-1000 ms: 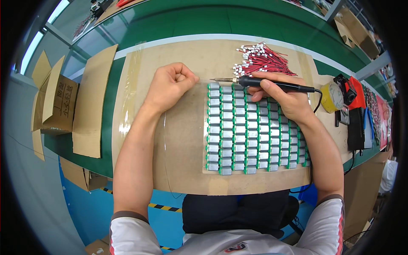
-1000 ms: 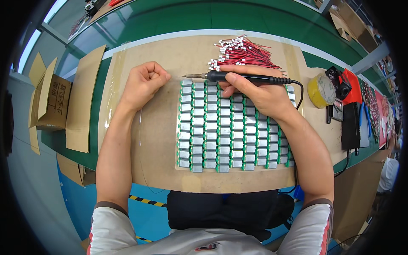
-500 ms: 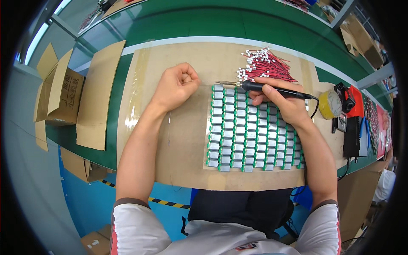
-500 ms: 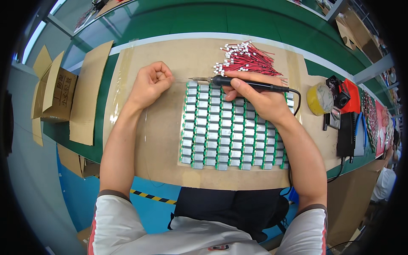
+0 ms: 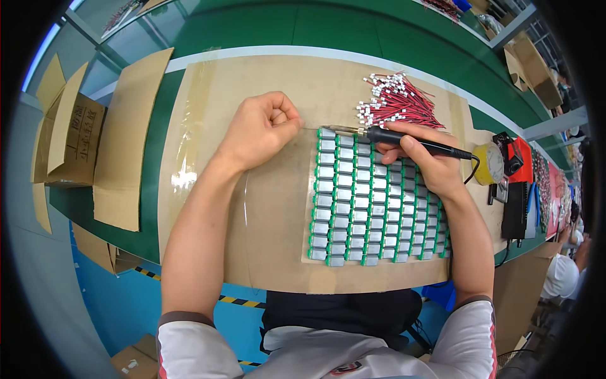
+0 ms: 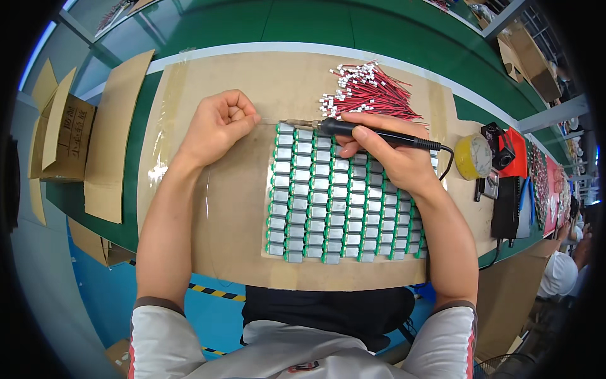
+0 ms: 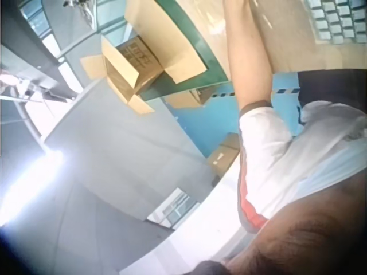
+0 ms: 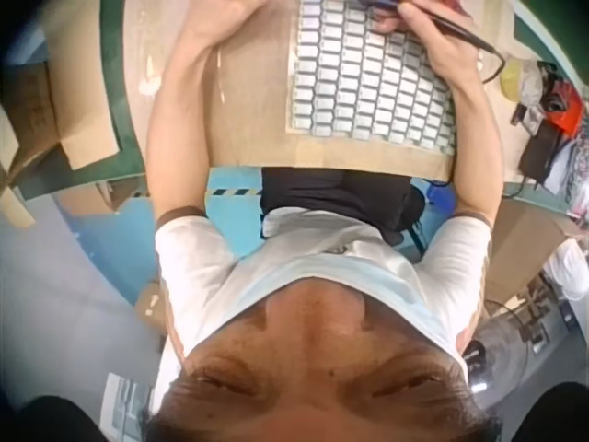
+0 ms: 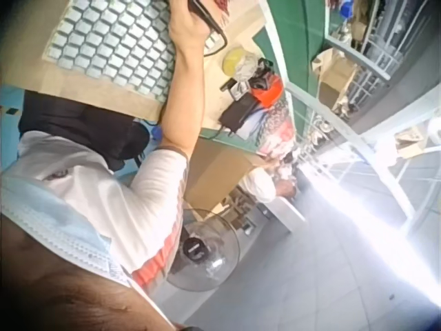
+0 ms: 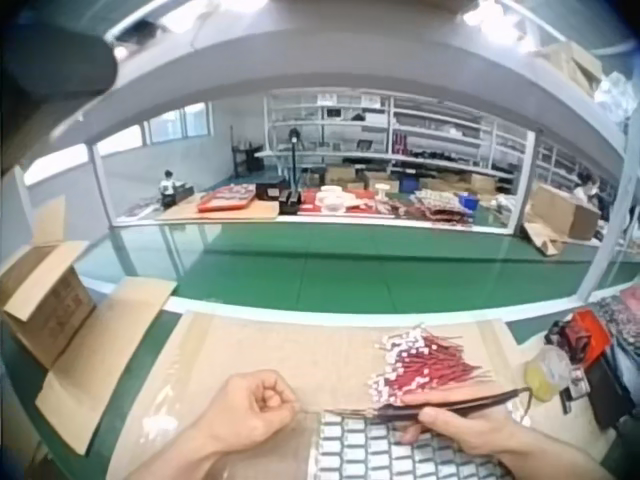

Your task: Soldering wires to small electronic components on a grid.

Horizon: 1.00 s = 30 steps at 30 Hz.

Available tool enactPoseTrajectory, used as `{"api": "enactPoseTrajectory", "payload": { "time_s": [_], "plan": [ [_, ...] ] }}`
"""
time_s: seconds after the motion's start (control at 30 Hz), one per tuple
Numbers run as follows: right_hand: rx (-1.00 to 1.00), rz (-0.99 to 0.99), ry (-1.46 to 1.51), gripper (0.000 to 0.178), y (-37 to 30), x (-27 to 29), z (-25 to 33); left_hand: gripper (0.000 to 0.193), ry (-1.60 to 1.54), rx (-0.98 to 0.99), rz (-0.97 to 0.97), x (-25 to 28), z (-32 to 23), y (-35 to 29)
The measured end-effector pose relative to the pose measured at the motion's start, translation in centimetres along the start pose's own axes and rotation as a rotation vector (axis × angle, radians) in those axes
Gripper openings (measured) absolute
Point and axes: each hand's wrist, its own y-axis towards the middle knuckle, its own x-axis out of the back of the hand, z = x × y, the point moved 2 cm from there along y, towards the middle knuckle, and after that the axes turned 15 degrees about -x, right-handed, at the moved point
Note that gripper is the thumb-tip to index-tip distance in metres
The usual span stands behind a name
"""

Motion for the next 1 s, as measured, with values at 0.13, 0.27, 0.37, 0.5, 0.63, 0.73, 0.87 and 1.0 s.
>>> {"api": "enactPoseTrajectory", "payload": {
  "time_s": [0.13, 0.27, 0.37, 0.5, 0.63, 0.73, 0.87, 1.0],
  "plan": [
    [0.018, -0.001, -0.027, 0.029, 0.1, -0.2, 0.3, 0.007, -0.017, 0.022, 0.006, 0.1, 0.1, -0.1],
    [0.035, -0.015, -0.028, 0.027, 0.1, -0.3, 0.5, 0.007, 0.01, 0.042, 0.007, 0.0, -0.1, -0.1],
    [0.029, -0.012, -0.023, 0.028, 0.1, -0.2, 0.4, 0.007, 0.013, 0.034, 0.007, -0.1, 0.0, -0.1],
    [0.047, -0.034, 0.032, 0.029, -0.1, -0.2, 0.4, 0.008, -0.01, 0.031, -0.009, 0.1, -0.2, 0.0],
    [0.048, 0.0, 0.108, 0.028, -0.2, -0.3, 0.1, 0.008, 0.001, -0.03, -0.03, 0.4, 0.4, 0.1],
    [0.034, 0.006, 0.142, 0.028, -0.5, -0.5, 0.7, 0.008, -0.003, -0.076, -0.045, 0.5, 1.2, -0.1],
    [0.053, -0.006, 0.188, 0.027, -1.0, -0.4, 0.7, 0.008, -0.321, -0.011, -0.111, 0.0, 1.7, -0.6],
    [0.149, 0.0, 0.05, 0.027, -1.2, -0.2, 0.9, 0.008, -0.177, -0.061, -0.125, -0.7, 1.2, -1.0]
  ]
}}
